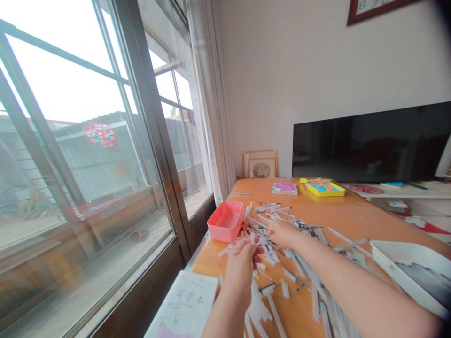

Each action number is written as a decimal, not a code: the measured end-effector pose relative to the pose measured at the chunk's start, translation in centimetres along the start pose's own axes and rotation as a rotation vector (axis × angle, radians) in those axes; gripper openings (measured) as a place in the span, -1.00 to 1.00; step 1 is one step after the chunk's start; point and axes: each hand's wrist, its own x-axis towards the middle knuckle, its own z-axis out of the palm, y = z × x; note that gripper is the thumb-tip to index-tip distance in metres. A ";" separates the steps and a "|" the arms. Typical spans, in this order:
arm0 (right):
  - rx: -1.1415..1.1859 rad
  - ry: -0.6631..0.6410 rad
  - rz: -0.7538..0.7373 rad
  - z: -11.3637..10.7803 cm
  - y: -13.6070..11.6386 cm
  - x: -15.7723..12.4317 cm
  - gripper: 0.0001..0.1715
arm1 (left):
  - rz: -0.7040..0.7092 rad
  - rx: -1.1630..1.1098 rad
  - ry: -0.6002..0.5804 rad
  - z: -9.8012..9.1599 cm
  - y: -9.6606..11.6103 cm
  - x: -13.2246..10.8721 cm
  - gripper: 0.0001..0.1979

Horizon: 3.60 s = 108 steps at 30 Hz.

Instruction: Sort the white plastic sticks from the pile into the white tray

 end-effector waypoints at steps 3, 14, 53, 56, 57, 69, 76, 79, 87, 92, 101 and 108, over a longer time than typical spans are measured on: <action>0.053 0.019 -0.005 0.1 0.0 -0.6 -0.81 | -0.005 0.007 -0.006 0.1 -0.1 -0.1 -0.64; 0.441 0.224 0.013 -2.5 0.0 -6.6 -0.90 | -0.039 0.050 -0.184 1.1 0.3 -0.9 -0.62; 1.072 0.091 -0.037 -6.5 -1.1 -15.3 -0.76 | -0.004 0.127 -0.446 2.0 0.9 -2.2 -0.77; 1.050 0.099 -0.031 -6.4 -1.0 -15.1 -0.75 | -0.010 0.132 -0.443 2.0 0.9 -2.2 -0.76; 1.044 0.099 -0.032 -6.4 -1.0 -15.1 -0.75 | -0.013 0.133 -0.442 2.0 0.9 -2.2 -0.76; 0.986 0.070 -0.072 -5.9 -0.4 -14.9 -0.74 | -0.030 0.145 -0.445 2.1 0.9 -2.2 -0.71; 0.981 0.055 -0.084 -5.7 -0.6 -14.8 -0.75 | -0.028 0.128 -0.454 2.0 1.0 -2.3 -0.70; 0.980 0.056 -0.086 -5.7 -0.6 -14.8 -0.75 | -0.040 0.133 -0.441 2.0 1.0 -2.3 -0.69; 1.039 0.043 -0.099 -6.3 -1.4 -15.3 -0.77 | -0.053 0.137 -0.434 2.1 1.0 -2.3 -0.67; 1.014 0.022 -0.091 -6.2 -1.4 -15.4 -0.77 | -0.053 0.130 -0.433 2.1 0.4 -2.0 -0.67; 0.650 0.159 -0.076 -5.4 -1.4 -14.9 -0.57 | 0.042 0.221 -0.463 2.1 -0.4 -2.0 -0.75; 0.685 0.064 -0.124 -6.5 -1.0 -15.4 -0.53 | 0.020 0.244 -0.478 2.3 -0.1 -2.0 -0.77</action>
